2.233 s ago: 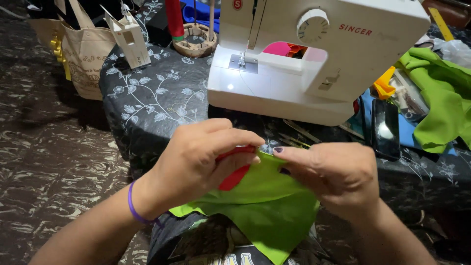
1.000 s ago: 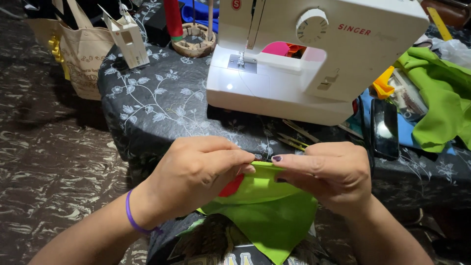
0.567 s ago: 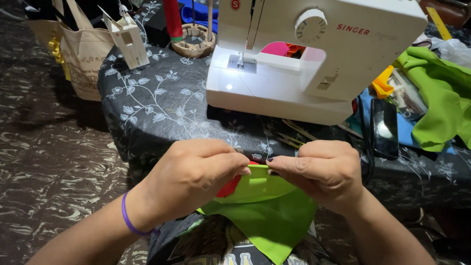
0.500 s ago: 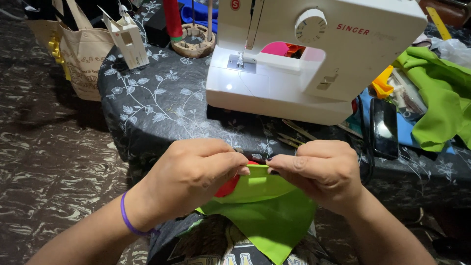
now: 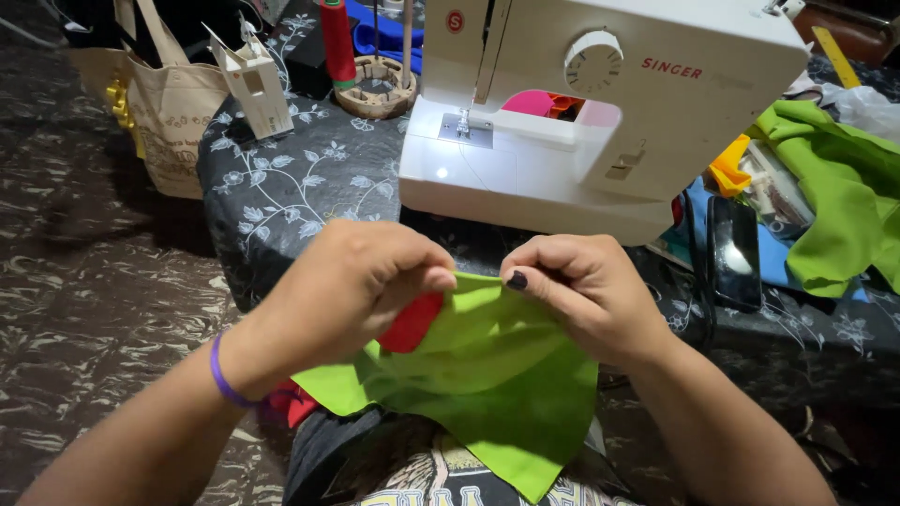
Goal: The person is pinning two pieces of fabric together along the edge to prepare for sewing.
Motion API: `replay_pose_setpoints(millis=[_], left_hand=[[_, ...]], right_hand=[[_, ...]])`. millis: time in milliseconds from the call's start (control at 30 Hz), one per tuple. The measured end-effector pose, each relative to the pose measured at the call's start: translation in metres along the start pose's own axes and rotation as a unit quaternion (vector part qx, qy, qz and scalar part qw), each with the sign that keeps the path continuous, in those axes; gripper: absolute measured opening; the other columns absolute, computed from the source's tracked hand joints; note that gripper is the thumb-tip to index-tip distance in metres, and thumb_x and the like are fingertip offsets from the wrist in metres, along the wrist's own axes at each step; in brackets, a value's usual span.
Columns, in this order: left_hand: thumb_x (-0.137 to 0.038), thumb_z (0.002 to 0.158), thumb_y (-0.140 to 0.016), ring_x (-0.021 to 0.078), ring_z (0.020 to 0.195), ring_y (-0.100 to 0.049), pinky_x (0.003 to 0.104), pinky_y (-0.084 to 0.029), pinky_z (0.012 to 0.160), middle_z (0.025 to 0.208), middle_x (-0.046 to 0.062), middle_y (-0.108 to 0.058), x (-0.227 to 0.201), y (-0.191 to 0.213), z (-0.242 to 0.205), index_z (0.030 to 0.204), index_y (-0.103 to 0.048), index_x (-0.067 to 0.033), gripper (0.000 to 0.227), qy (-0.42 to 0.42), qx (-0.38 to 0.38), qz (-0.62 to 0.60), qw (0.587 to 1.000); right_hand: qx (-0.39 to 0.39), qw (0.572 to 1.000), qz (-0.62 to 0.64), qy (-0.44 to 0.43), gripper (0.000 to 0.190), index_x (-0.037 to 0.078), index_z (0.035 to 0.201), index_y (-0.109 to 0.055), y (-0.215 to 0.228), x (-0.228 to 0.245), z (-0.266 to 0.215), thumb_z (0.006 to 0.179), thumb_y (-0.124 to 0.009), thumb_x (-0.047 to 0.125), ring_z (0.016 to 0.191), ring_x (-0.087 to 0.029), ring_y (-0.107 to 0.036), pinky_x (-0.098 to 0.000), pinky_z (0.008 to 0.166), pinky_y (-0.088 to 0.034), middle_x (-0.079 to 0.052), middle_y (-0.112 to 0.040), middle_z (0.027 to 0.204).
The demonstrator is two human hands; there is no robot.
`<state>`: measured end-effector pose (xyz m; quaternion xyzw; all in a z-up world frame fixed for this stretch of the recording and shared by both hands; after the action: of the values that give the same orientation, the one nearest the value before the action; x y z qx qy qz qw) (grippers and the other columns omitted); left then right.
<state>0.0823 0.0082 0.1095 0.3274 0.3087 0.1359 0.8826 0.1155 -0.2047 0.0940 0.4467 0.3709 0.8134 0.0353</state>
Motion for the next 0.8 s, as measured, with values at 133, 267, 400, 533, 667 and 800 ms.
replay_pose_setpoints(millis=[133, 267, 400, 533, 667, 800], left_hand=[[-0.013, 0.102, -0.071, 0.0103, 0.064, -0.076, 0.021, -0.065, 0.057, 0.078, 0.000, -0.083, 0.000, 0.022, 0.003, 0.095, -0.082, -0.0119, 0.014, 0.060, 0.036, 0.002, 0.998], [-0.012, 0.100, -0.074, 0.0106, 0.062, -0.073, 0.024, -0.062, 0.054, 0.079, 0.000, -0.082, -0.010, 0.056, 0.003, 0.096, -0.082, -0.0102, 0.009, 0.035, 0.007, 0.046, 0.998], [-0.015, 0.103, -0.073, 0.0164, 0.071, -0.076, 0.030, -0.060, 0.060, 0.085, 0.005, -0.082, -0.020, 0.074, 0.003, 0.097, -0.080, -0.0054, 0.013, 0.008, -0.018, 0.094, 0.995], [-0.012, 0.105, -0.070, 0.0141, 0.067, -0.068, 0.029, -0.054, 0.059, 0.080, 0.002, -0.076, -0.027, 0.064, 0.007, 0.094, -0.076, -0.0074, 0.013, 0.015, -0.037, 0.062, 0.997], [-0.017, 0.108, -0.063, 0.0099, 0.062, -0.050, 0.028, -0.040, 0.058, 0.070, -0.004, -0.060, -0.012, 0.046, 0.002, 0.096, -0.074, -0.0106, 0.017, 0.086, -0.073, -0.035, 0.993], [-0.019, 0.109, -0.056, 0.0056, 0.055, -0.060, 0.019, -0.044, 0.048, 0.066, -0.006, -0.067, 0.006, 0.003, -0.012, 0.096, -0.076, -0.0146, 0.024, 0.165, -0.029, -0.107, 0.980]], right_hand=[[-0.017, 0.994, 0.103, -0.031, 0.017, 0.006, 0.099, -0.084, 0.004, -0.001, -0.001, 0.093, -0.079, 0.021, 0.055, -0.003, -0.048, -0.0207, 0.049, -0.035, 0.003, -0.068, 0.066], [0.017, 0.995, 0.086, 0.052, 0.010, 0.006, 0.090, -0.085, 0.013, 0.014, -0.003, 0.084, -0.087, 0.013, 0.060, -0.008, -0.069, -0.0197, 0.055, -0.053, -0.004, -0.084, 0.079], [-0.040, 0.997, 0.049, 0.041, 0.006, 0.006, 0.096, -0.083, 0.048, 0.010, -0.014, 0.092, -0.078, 0.007, 0.074, -0.014, -0.072, -0.0249, 0.069, -0.060, -0.007, -0.080, 0.084], [-0.153, 0.987, 0.047, -0.027, 0.012, -0.003, 0.112, -0.076, 0.077, 0.020, -0.024, 0.104, -0.071, 0.004, 0.090, -0.014, -0.066, -0.0235, 0.078, -0.053, -0.011, -0.075, 0.104], [-0.183, 0.983, 0.029, -0.012, 0.023, 0.000, 0.126, -0.075, 0.072, 0.037, -0.031, 0.105, -0.068, 0.001, 0.066, -0.005, -0.050, -0.0170, 0.059, -0.038, 0.000, -0.063, 0.079], [-0.141, 0.989, 0.020, 0.034, 0.027, 0.001, 0.115, -0.078, 0.042, 0.013, -0.044, 0.089, -0.082, 0.007, 0.072, -0.009, -0.075, -0.0150, 0.059, -0.057, -0.014, -0.084, 0.101]])
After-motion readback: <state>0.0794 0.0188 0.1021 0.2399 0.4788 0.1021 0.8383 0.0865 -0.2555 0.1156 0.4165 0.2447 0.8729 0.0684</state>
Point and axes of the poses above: each hand's wrist, its own z-axis towards the middle knuckle, its own y-axis out of the back of the hand, x = y × z, the point moved 6 cm from there along z, towards the middle knuckle
